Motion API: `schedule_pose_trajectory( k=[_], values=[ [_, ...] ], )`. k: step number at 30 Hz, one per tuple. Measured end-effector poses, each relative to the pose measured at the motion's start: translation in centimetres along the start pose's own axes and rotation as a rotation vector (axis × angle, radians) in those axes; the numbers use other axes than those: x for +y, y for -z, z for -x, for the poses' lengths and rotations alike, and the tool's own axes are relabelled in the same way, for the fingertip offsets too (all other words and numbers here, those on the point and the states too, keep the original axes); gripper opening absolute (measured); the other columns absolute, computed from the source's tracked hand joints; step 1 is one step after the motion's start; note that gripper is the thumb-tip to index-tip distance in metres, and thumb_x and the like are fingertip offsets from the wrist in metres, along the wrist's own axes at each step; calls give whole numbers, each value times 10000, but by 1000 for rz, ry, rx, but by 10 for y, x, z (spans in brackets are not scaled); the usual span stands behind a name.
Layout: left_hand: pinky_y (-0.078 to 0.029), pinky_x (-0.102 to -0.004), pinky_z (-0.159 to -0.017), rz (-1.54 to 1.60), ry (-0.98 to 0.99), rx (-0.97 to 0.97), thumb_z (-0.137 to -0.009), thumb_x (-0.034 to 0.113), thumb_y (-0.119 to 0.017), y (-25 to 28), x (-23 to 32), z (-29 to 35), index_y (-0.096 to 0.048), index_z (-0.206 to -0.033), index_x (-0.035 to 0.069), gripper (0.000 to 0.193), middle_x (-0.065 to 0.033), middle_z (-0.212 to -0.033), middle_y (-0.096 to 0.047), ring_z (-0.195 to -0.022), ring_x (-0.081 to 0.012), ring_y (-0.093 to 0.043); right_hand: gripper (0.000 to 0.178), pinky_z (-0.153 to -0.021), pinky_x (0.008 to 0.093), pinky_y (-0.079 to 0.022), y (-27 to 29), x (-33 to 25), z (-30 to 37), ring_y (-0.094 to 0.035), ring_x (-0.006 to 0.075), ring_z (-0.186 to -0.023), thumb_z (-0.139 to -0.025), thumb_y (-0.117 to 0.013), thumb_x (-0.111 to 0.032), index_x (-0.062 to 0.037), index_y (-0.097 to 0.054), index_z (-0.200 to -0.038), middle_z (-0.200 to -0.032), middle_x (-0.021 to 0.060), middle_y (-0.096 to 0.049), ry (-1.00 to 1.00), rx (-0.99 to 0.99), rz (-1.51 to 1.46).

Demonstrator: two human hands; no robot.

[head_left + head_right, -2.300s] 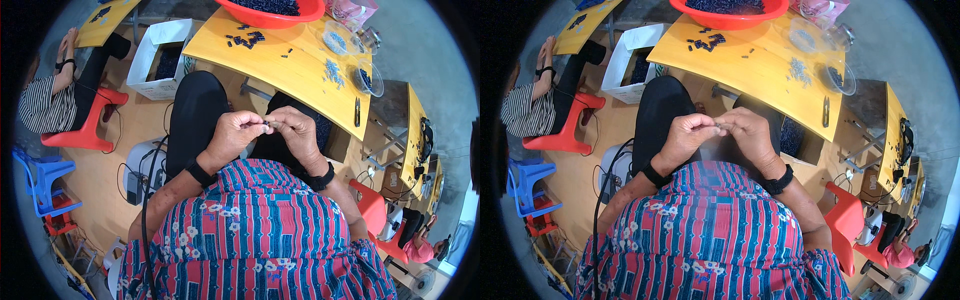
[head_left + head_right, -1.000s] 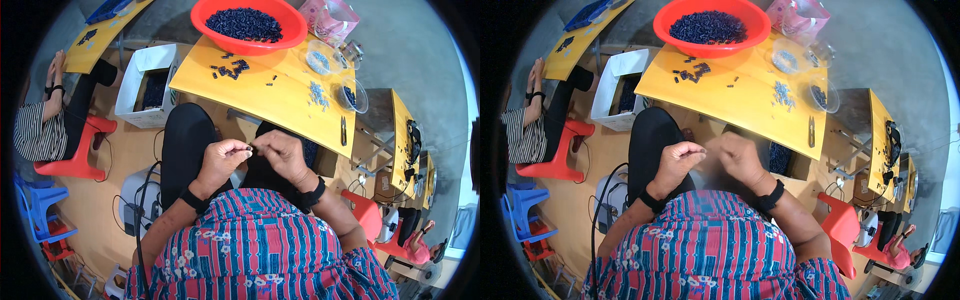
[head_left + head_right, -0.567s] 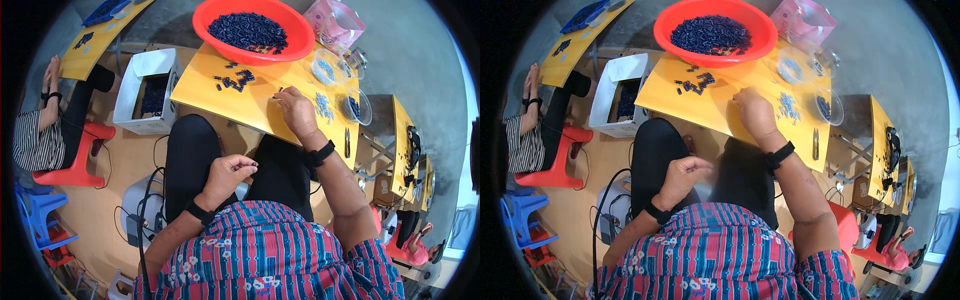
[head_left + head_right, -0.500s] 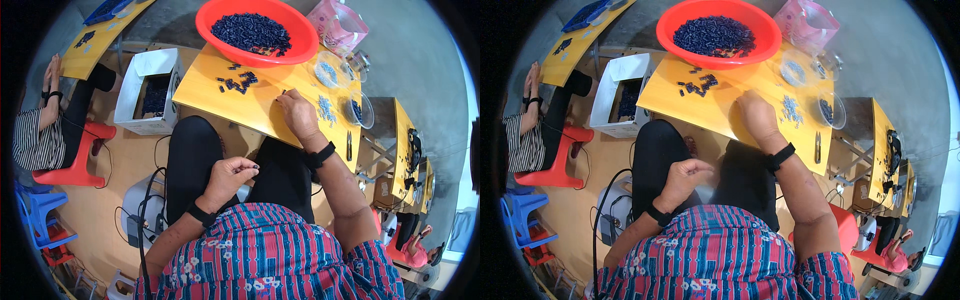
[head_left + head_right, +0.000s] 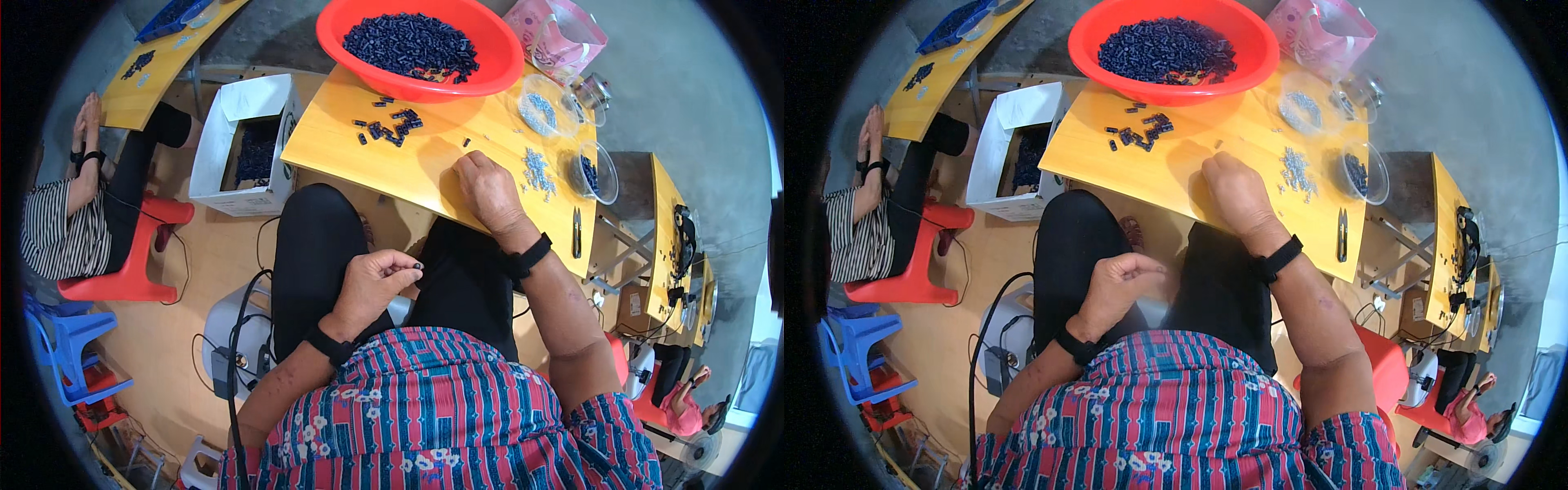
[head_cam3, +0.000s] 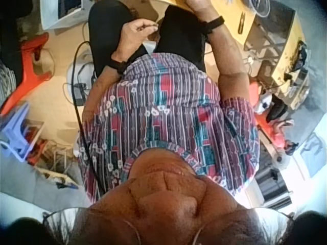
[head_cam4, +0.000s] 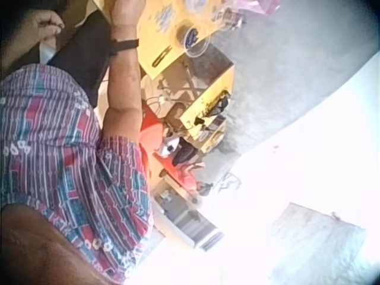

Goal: Assembling small blue plastic components on a table in a manufacturing workshop.

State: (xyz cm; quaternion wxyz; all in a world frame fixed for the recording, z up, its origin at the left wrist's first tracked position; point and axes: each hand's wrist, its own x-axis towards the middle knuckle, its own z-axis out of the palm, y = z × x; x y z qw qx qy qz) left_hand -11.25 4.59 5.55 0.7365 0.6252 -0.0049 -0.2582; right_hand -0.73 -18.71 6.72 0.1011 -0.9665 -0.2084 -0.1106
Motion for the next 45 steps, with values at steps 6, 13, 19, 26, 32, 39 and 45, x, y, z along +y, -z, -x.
schedule_pose_trajectory(
  k=[6,13,19,26,32,39,45],
  values=[
    [-496,-200,-689,-96,-88,36,-867,39,-660,-3,-9,6,-693,-965,-12,115,-24,-853,-690,-761,-57,-615,63,-741,403,-481,-2,-10,14,-577,364,-853,-857,-548,-50,-26,-525,-911,-891,193,-564,41,60,-228],
    [-450,-181,-630,-70,-295,104,-886,45,-637,-10,8,21,-672,-965,-8,102,12,-808,-650,-714,-25,-555,249,-792,265,-465,40,-67,57,-545,165,-863,-842,-557,116,-31,-530,-1041,-920,68,-522,-105,-72,-973],
    [-474,-194,-664,-80,-308,84,-899,58,-636,-14,10,29,-663,-975,-13,108,-17,-833,-662,-739,-47,-583,298,-793,268,-466,60,-95,83,-547,174,-873,-813,-566,135,-30,-531,-1058,-930,64,-516,-10,-71,-923],
    [-505,-193,-719,-71,-291,31,-885,18,-647,-21,15,40,-662,-978,-27,105,-36,-872,-676,-802,-59,-615,275,-785,344,-490,66,-103,88,-584,295,-865,-773,-562,121,-27,-514,-999,-923,127,-544,148,-13,-832],
    [-426,-172,-575,-59,-334,104,-883,38,-660,-26,18,40,-662,-965,16,84,31,-775,-617,-660,-12,-514,271,-756,343,-488,67,-111,87,-591,299,-863,-768,-600,103,-39,-531,-988,-905,122,-548,187,54,-720],
    [-481,-171,-657,-15,-341,137,-862,5,-670,-20,15,37,-667,-958,-3,96,7,-832,-650,-741,-20,-571,208,-723,273,-506,53,-115,94,-639,167,-797,-815,-680,19,-6,-597,-1004,-907,81,-629,-244,25,-1177],
    [-458,-157,-621,-24,-409,168,-865,4,-668,-15,11,35,-664,-977,20,113,12,-845,-648,-707,-14,-547,127,-688,242,-491,48,-114,93,-623,103,-778,-834,-703,-59,11,-699,-939,-822,52,-675,-272,25,-1036]
  ],
)
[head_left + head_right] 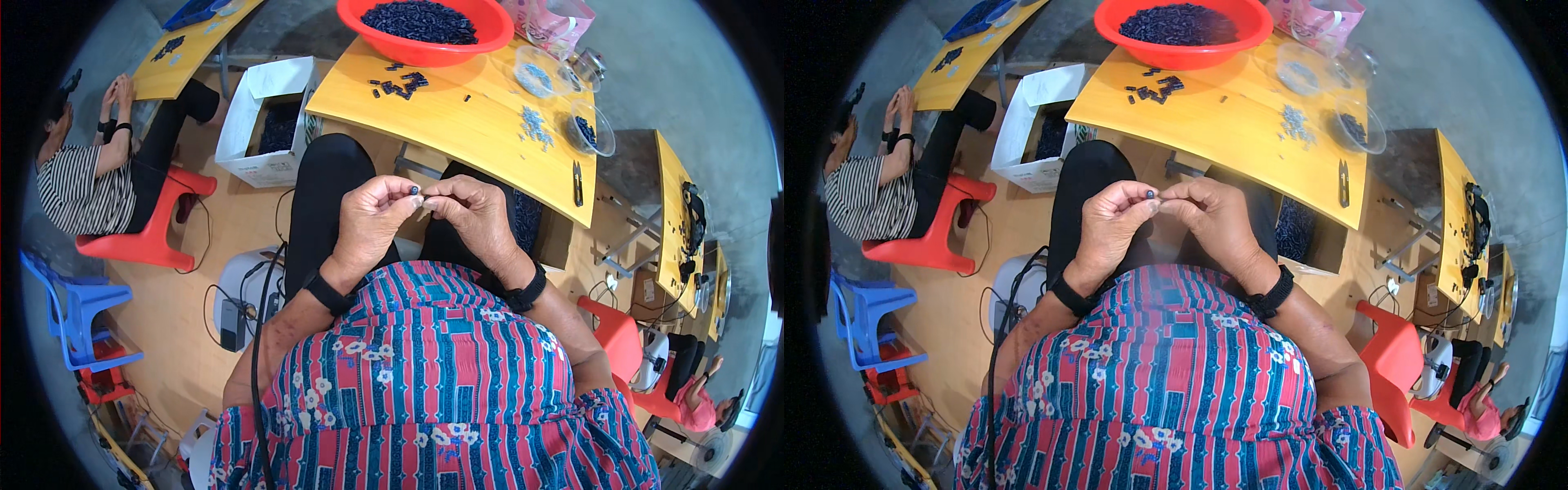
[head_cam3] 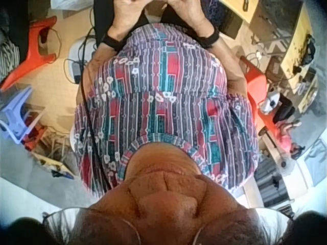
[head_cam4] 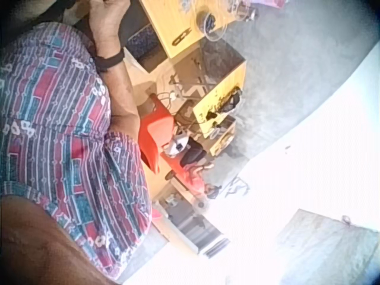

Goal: Assembling small blue plastic components on a table in a manufacturing workshop.

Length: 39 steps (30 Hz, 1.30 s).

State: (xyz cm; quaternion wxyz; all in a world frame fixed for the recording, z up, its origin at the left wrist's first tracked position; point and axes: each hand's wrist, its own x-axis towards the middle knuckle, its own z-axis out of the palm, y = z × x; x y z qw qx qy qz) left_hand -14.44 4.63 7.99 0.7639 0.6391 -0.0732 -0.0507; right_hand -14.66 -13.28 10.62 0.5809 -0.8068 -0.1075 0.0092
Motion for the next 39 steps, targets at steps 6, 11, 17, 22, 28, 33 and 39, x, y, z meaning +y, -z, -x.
schedule_pose_trajectory(
  k=[6,11,17,22,28,33,39],
  values=[
    [-462,-163,-618,-2,5,11,-864,16,-676,1,0,-1,-674,-980,13,116,12,-826,-648,-707,-17,-555,142,-643,225,-495,-4,7,-3,-607,91,-692,-847,-677,-32,23,-699,-976,-825,43,-687,-151,17,-201],
    [-461,-177,-605,-82,34,4,-860,27,-686,3,0,0,-686,-952,1,96,13,-775,-641,-677,-25,-551,133,-610,218,-496,0,12,-7,-591,71,-663,-889,-627,-17,30,-689,-996,-805,27,-670,-161,41,-343],
    [-444,-186,-595,-103,52,-61,-858,35,-691,1,0,1,-688,-939,-6,90,17,-765,-628,-681,-27,-539,137,-643,221,-497,2,14,-9,-590,77,-686,-893,-595,12,43,-677,-999,-820,35,-665,-161,4,-336],
    [-443,-182,-602,-123,48,-71,-858,46,-697,2,-2,2,-689,-939,-7,97,10,-778,-639,-696,-25,-544,162,-680,219,-500,3,10,-8,-593,81,-719,-895,-561,42,42,-664,-1020,-847,37,-660,-168,-51,-328],
    [-458,-183,-623,-165,36,-91,-857,49,-702,2,-1,1,-691,-943,-10,105,-4,-802,-657,-722,-34,-566,156,-688,216,-503,5,10,-7,-597,81,-726,-892,-565,48,38,-667,-1010,-852,35,-659,-163,-62,-298],
    [-471,-187,-643,-147,31,-107,-856,44,-699,2,-2,1,-690,-945,-13,106,-13,-821,-667,-741,-40,-580,139,-674,216,-508,5,8,-7,-604,81,-721,-889,-574,50,31,-679,-978,-856,39,-663,-157,-48,-251],
    [-479,-190,-668,-164,53,-109,-857,36,-689,2,-2,2,-691,-946,-14,102,-21,-836,-675,-760,-43,-590,127,-661,221,-512,4,10,-7,-624,97,-712,-868,-590,60,45,-676,-960,-837,47,-660,-112,-31,-218]
  ],
)
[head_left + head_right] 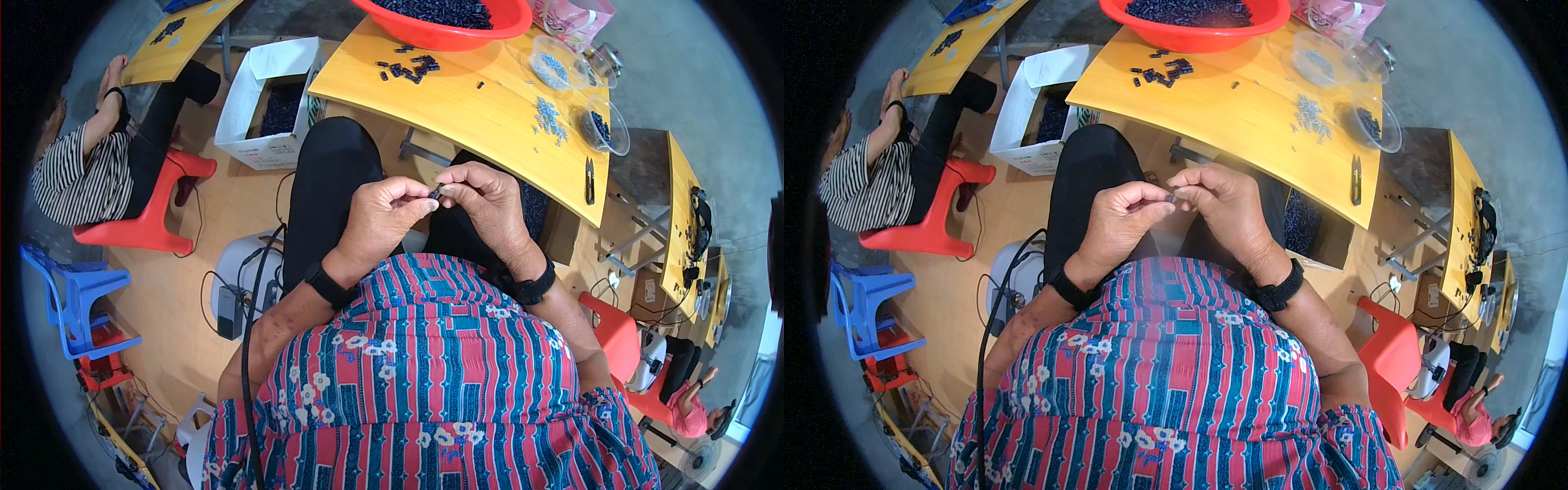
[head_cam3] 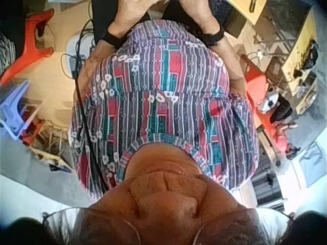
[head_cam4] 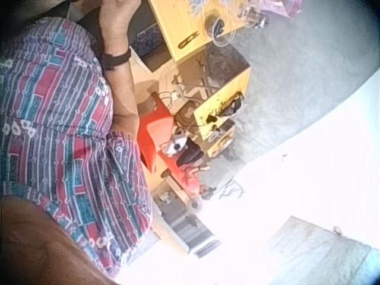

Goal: Assembling small blue plastic components on a table in a manufacturing workshop.

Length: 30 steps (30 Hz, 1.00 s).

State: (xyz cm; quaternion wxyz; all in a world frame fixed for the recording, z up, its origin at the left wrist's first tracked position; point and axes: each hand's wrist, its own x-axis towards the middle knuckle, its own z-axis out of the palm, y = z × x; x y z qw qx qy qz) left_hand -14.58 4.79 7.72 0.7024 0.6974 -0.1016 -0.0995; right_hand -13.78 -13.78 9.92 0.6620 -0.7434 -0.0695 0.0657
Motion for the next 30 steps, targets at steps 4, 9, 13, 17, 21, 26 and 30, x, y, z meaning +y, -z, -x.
schedule_pose_trajectory(
  k=[4,9,13,17,21,26,30],
  values=[
    [-478,-191,-667,-12,1,-7,-853,41,-693,0,1,0,-692,-945,-14,107,-17,-833,-674,-758,-41,-587,136,-645,228,-516,0,-3,1,-637,112,-697,-849,-606,60,27,-677,-961,-814,60,-647,87,16,175],
    [-477,-191,-660,6,3,-2,-852,43,-694,-1,1,1,-695,-942,-12,106,-13,-823,-673,-748,-38,-584,139,-647,255,-522,-1,-6,1,-654,159,-712,-826,-645,40,-11,-683,-949,-816,85,-643,167,20,320],
    [-477,-193,-653,3,15,1,-851,43,-694,-1,-3,2,-696,-934,-12,99,-10,-813,-670,-741,-36,-579,165,-684,314,-528,0,-3,0,-655,268,-778,-779,-674,26,-49,-668,-925,-842,117,-644,367,0,495],
    [-468,-192,-635,-31,17,4,-846,37,-692,0,-4,2,-692,-915,-13,85,3,-790,-654,-719,-32,-563,184,-712,340,-529,-1,-2,0,-643,313,-800,-760,-669,34,-60,-653,-918,-853,123,-649,455,-18,565],
    [-455,-191,-619,-19,25,7,-843,36,-691,0,-3,2,-687,-909,-12,82,11,-773,-640,-700,-27,-545,171,-706,335,-526,-6,-3,1,-646,304,-798,-765,-660,46,-57,-662,-902,-853,119,-650,462,-10,544],
    [-456,-191,-631,87,19,24,-866,41,-677,0,-9,2,-684,-934,-14,88,2,-789,-651,-711,-33,-548,188,-705,287,-526,-10,6,2,-658,221,-779,-799,-625,73,-32,-696,-937,-866,102,-658,291,23,331],
    [-471,-195,-652,144,50,13,-878,48,-671,4,-7,0,-686,-948,-17,97,-16,-829,-676,-730,-42,-567,210,-716,253,-521,-10,6,1,-643,156,-768,-840,-594,81,-4,-697,-1003,-879,83,-652,164,-12,157]
  ],
)
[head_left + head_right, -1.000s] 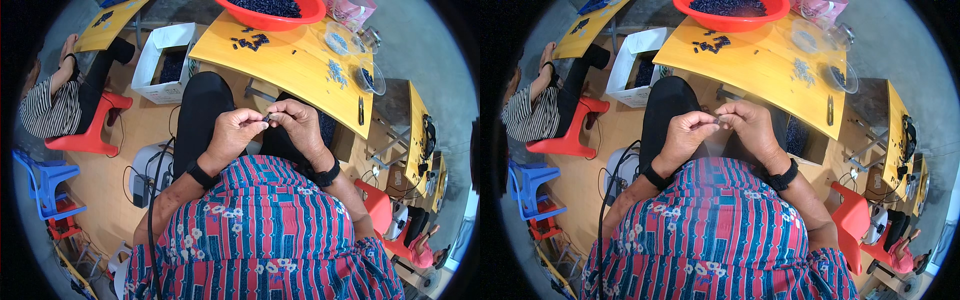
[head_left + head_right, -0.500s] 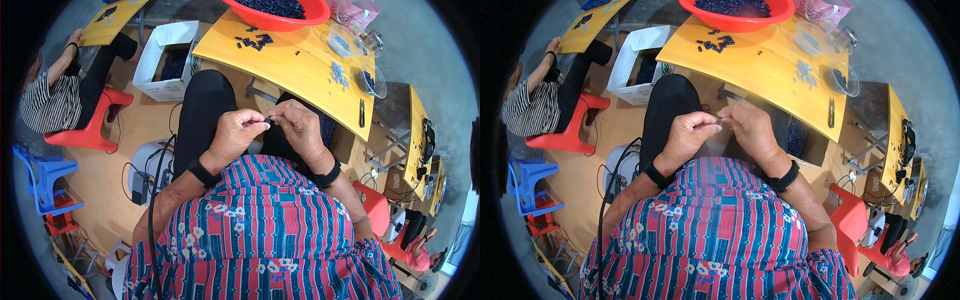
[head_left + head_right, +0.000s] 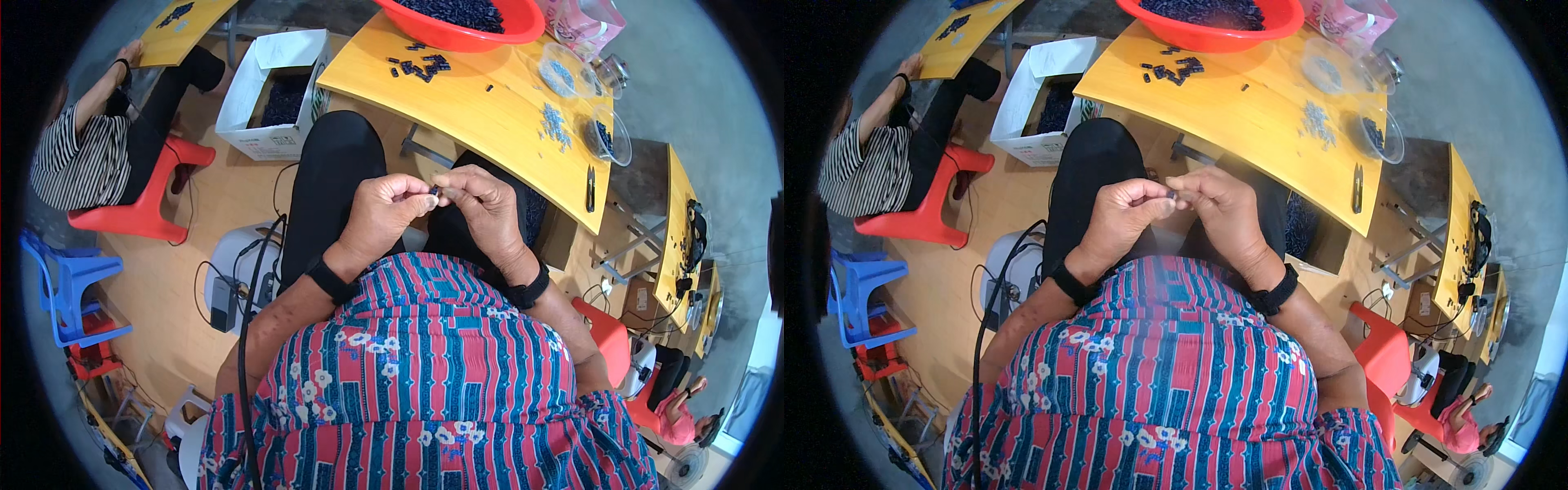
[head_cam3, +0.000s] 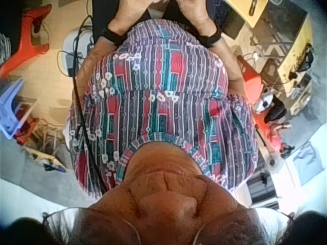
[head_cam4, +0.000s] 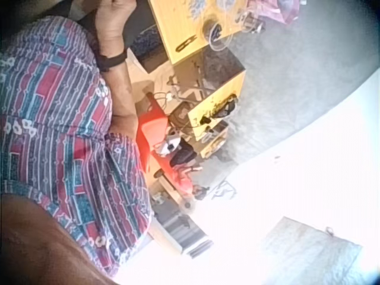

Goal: Assembling small blue plastic components on a table in a manufacturing workshop.

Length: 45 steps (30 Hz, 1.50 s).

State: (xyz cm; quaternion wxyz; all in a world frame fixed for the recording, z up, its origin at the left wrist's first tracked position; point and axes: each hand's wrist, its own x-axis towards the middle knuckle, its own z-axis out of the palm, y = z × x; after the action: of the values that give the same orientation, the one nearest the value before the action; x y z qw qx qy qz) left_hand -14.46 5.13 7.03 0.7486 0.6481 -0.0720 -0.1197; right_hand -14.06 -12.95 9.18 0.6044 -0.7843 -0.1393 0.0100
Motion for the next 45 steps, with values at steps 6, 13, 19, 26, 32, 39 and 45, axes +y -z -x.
schedule_pose_trajectory(
  k=[6,13,19,26,32,39,45],
  values=[
    [-491,-204,-680,5,6,-27,-880,54,-670,2,0,0,-685,-971,-21,119,-39,-873,-700,-751,-49,-588,215,-766,235,-507,2,8,0,-618,121,-799,-882,-589,59,-3,-702,-1054,-907,63,-627,-32,-42,-94],
    [-500,-206,-723,-6,31,-53,-879,40,-658,1,2,0,-686,-1004,-25,143,-58,-925,-712,-798,-59,-610,196,-742,236,-512,3,5,0,-628,125,-802,-863,-604,61,20,-701,-1028,-917,69,-637,-51,-12,-69],
    [-501,-209,-755,15,33,-71,-881,24,-648,1,0,0,-689,-1016,-23,149,-57,-940,-712,-835,-67,-621,181,-715,235,-514,3,8,-1,-640,127,-773,-858,-601,59,30,-703,-1004,-902,75,-642,-77,5,-131],
    [-513,-215,-746,49,49,-78,-887,35,-648,1,-1,-1,-683,-1016,-33,150,-74,-940,-714,-824,-74,-626,198,-726,230,-516,2,6,1,-640,132,-768,-849,-598,85,16,-706,-1001,-896,77,-640,-2,9,-37],
    [-519,-219,-731,19,56,-78,-890,53,-653,1,-7,0,-676,-1003,-40,149,-86,-927,-711,-812,-84,-634,214,-725,229,-514,1,10,3,-637,136,-767,-843,-598,92,-3,-711,-998,-890,82,-644,37,9,-45],
    [-507,-211,-704,-33,52,-43,-880,46,-657,3,-8,1,-669,-975,-36,126,-53,-864,-682,-772,-73,-612,200,-728,266,-514,-2,19,3,-641,181,-801,-827,-614,79,-4,-707,-982,-889,105,-650,145,-5,70],
    [-497,-205,-696,2,52,-2,-877,48,-659,1,-5,-11,-665,-961,-29,114,-30,-855,-668,-775,-59,-598,202,-760,272,-505,0,20,-6,-634,210,-824,-815,-646,55,-21,-711,-990,-897,106,-654,124,43,26]
  ],
)
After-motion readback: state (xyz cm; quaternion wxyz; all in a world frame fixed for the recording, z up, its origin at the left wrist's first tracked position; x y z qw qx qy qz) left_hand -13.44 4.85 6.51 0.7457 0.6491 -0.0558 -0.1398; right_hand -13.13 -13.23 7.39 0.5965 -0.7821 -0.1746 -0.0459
